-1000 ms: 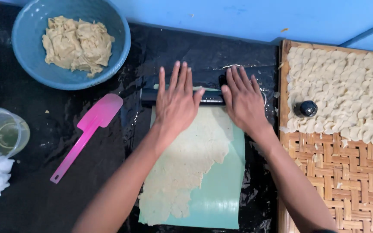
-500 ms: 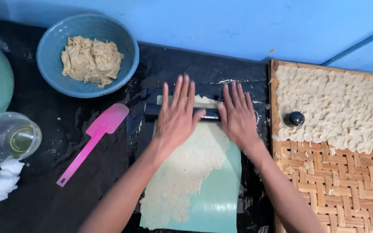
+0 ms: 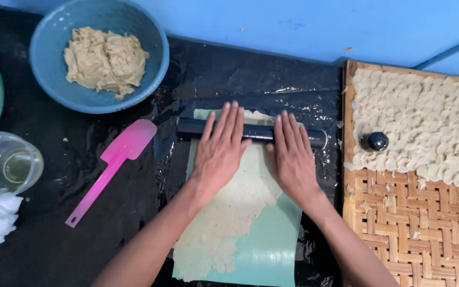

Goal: The recorder is rolling out dough on a plastic sheet and then using a spatula to transfer it or clean the surface in a production environment.

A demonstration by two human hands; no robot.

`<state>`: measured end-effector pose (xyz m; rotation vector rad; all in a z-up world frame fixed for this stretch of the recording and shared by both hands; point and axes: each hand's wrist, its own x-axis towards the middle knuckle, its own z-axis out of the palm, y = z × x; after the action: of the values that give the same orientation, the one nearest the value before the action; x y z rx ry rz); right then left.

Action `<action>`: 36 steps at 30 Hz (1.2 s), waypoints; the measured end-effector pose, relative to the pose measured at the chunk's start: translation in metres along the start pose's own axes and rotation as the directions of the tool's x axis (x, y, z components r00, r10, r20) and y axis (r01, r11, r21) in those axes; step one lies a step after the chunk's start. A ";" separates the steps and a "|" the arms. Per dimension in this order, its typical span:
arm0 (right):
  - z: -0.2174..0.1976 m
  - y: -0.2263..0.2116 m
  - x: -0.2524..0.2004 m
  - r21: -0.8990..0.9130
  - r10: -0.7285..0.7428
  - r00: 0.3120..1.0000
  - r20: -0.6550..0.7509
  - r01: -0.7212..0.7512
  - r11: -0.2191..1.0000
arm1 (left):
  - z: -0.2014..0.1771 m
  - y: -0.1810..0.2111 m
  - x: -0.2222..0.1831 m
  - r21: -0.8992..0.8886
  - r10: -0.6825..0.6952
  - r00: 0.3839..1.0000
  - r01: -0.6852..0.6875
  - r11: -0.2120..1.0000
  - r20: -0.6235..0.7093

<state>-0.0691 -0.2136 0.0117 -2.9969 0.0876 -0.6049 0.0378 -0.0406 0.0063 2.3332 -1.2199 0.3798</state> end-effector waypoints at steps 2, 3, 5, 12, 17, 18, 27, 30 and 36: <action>-0.002 0.006 0.019 0.022 -0.012 1.000 0.003 0.012 1.000 | 0.005 -0.007 0.018 0.010 -0.026 0.999 0.026 1.000 0.032; -0.003 0.010 0.031 0.039 -0.032 0.999 -0.009 0.033 0.999 | 0.007 -0.011 0.028 0.028 -0.050 0.998 0.049 0.998 0.048; 0.000 0.020 0.047 0.066 -0.023 0.999 0.038 0.021 0.998 | 0.013 -0.019 0.047 0.061 -0.076 0.992 0.070 0.996 0.098; 0.028 0.058 0.095 0.095 0.090 0.979 0.185 -0.109 0.990 | 0.032 -0.051 0.112 0.052 -0.124 0.962 0.115 0.992 0.243; 0.057 0.088 0.126 0.157 0.124 0.975 0.187 -0.154 0.975 | 0.021 -0.054 0.130 0.071 -0.103 0.975 0.091 0.993 0.194; 0.063 0.091 0.128 0.156 0.160 0.970 0.182 -0.189 0.969 | 0.018 -0.053 0.129 0.079 -0.070 0.989 0.061 0.995 0.129; 0.035 0.079 0.149 0.327 0.402 0.898 -0.178 -0.331 0.885 | -0.128 -0.008 -0.050 -0.161 -0.267 0.925 0.230 0.960 -0.270; 0.020 0.072 0.129 0.372 0.274 0.927 -0.255 -0.168 0.913 | -0.125 -0.035 -0.126 0.109 -0.420 0.849 0.473 0.874 -0.321; -0.012 0.054 0.076 0.343 -0.060 0.983 -0.172 0.117 0.932 | -0.114 -0.066 -0.174 0.265 -0.553 0.807 0.591 0.762 -0.209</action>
<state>-0.0062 -0.2738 0.0465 -2.6137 -0.1349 -0.7765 -0.0090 0.1726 0.0064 2.7622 -0.3457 0.5129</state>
